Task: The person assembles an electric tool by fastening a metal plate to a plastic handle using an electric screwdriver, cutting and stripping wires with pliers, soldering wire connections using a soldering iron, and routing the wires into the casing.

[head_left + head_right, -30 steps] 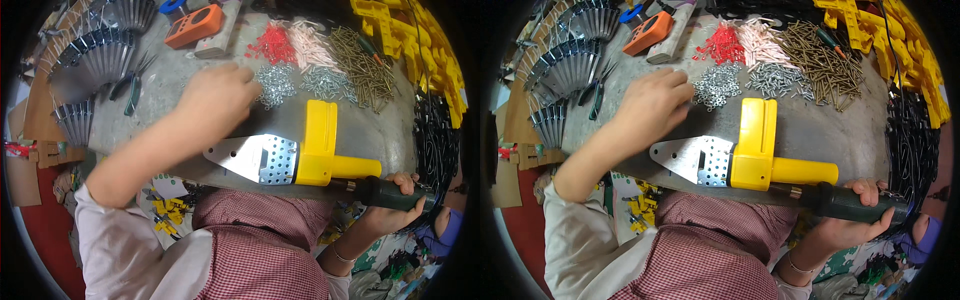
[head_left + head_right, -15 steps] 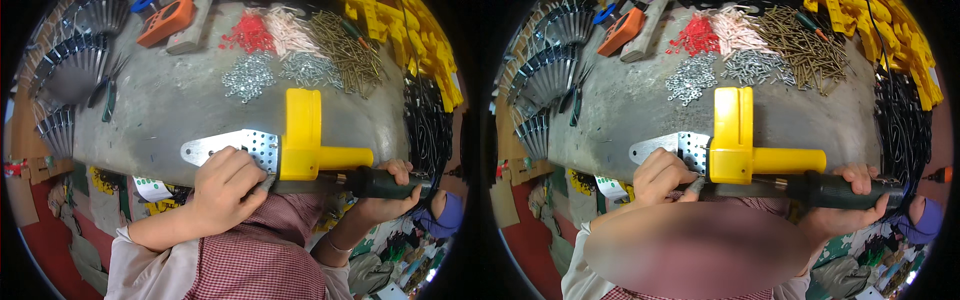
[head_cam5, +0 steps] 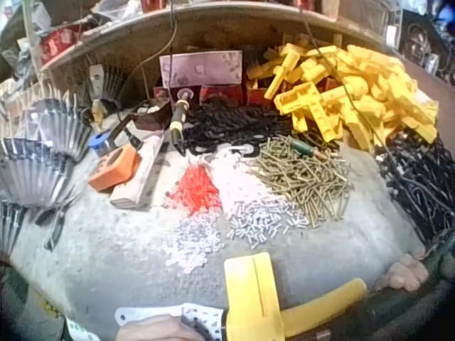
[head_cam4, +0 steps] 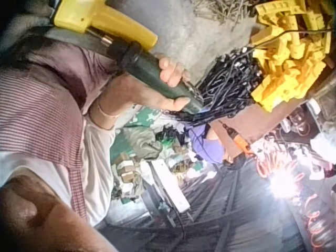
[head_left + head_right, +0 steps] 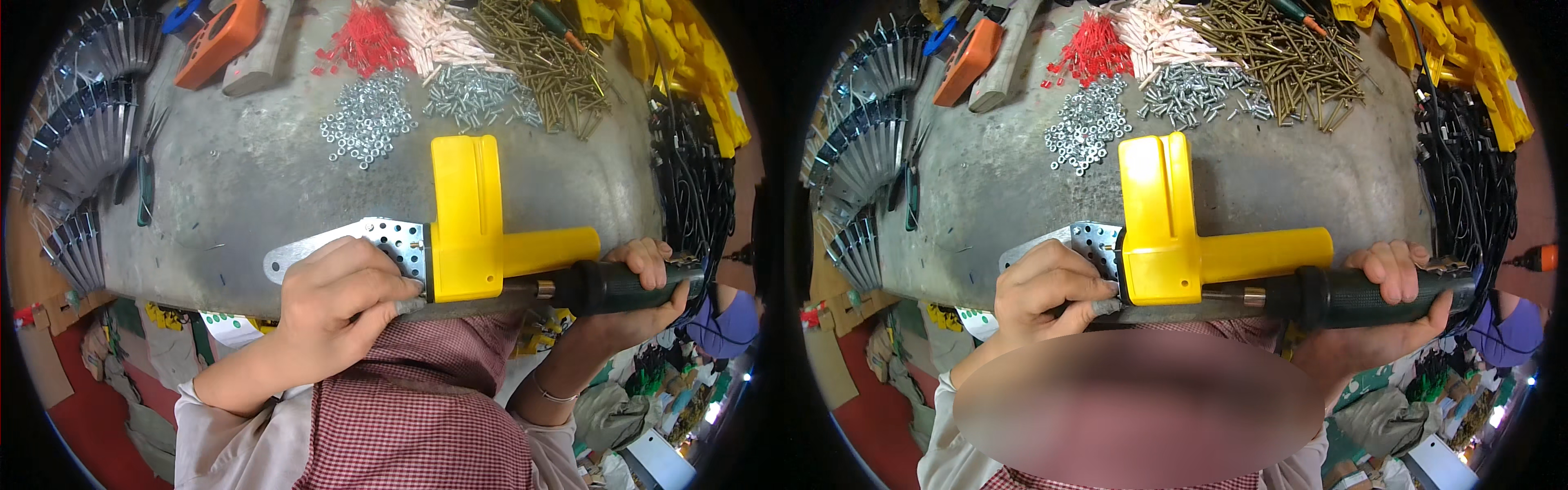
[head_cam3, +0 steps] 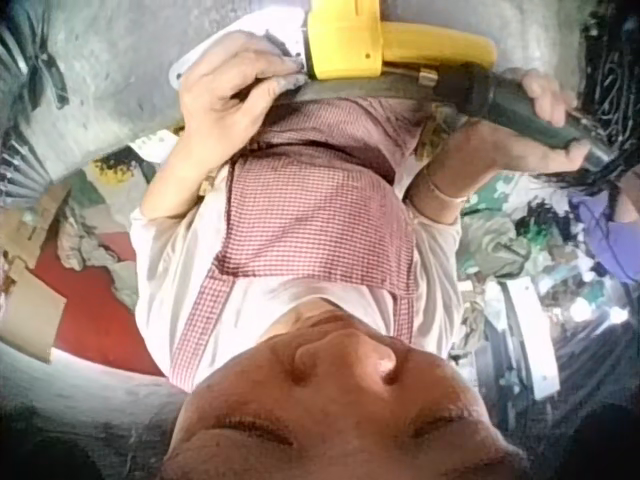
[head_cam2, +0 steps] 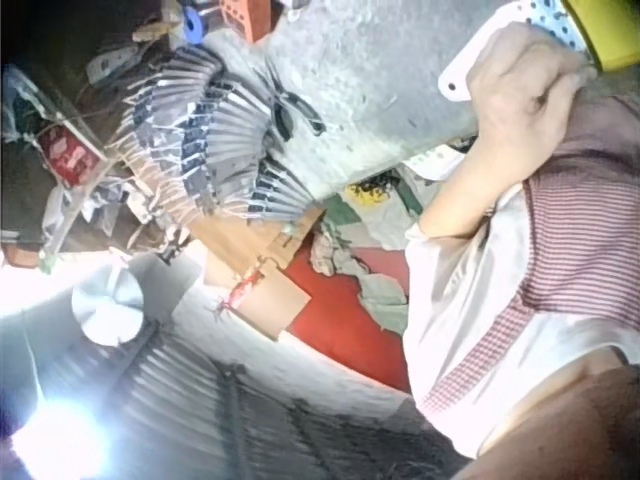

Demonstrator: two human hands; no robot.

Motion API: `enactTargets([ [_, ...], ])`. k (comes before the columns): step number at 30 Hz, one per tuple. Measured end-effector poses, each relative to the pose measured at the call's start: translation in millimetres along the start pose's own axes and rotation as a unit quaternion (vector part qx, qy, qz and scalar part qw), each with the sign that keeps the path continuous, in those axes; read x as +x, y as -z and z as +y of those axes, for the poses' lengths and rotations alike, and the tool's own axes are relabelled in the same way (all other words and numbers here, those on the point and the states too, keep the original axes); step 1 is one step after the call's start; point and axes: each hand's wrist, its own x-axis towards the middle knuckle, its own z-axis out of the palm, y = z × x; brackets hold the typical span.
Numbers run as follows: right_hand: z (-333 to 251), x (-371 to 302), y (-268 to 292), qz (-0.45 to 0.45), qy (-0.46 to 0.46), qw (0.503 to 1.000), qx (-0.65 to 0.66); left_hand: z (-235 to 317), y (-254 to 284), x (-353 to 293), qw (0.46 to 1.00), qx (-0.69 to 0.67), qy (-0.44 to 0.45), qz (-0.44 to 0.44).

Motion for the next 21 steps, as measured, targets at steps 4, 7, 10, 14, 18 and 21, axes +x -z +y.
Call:
enactTargets([
  [4, 4.1, 0.6, -2.7, -0.009, -0.007, 1.0, 0.011, -2.7, -2.5, -1.3, 1.0, 0.005, -0.027, 0.008],
  [7, 5.3, 1.5, -4.1, -0.005, -0.007, 1.0, 0.014, -1.9, -3.0, 1.3, 0.999, 0.021, -0.03, 0.008],
  [10, 6.4, 0.6, -9.4, 0.002, 0.014, 1.0, 0.008, 0.2, -1.6, 7.7, 0.999, 0.016, -0.027, -0.005],
  [14, 4.0, 1.3, -15.9, 0.06, 0.023, 0.998, -0.018, -0.3, -3.3, 8.0, 1.0, -0.003, -0.015, 0.001],
  [18, -16.5, 18.8, -28.9, 0.161, 0.032, 0.954, -0.25, 1.5, 11.3, -0.2, 0.994, 0.104, -0.037, -0.014],
  [21, -53.3, 36.2, -13.3, 0.098, 0.121, 0.851, -0.501, 10.6, 11.2, -3.1, 0.968, 0.238, -0.062, -0.043],
])
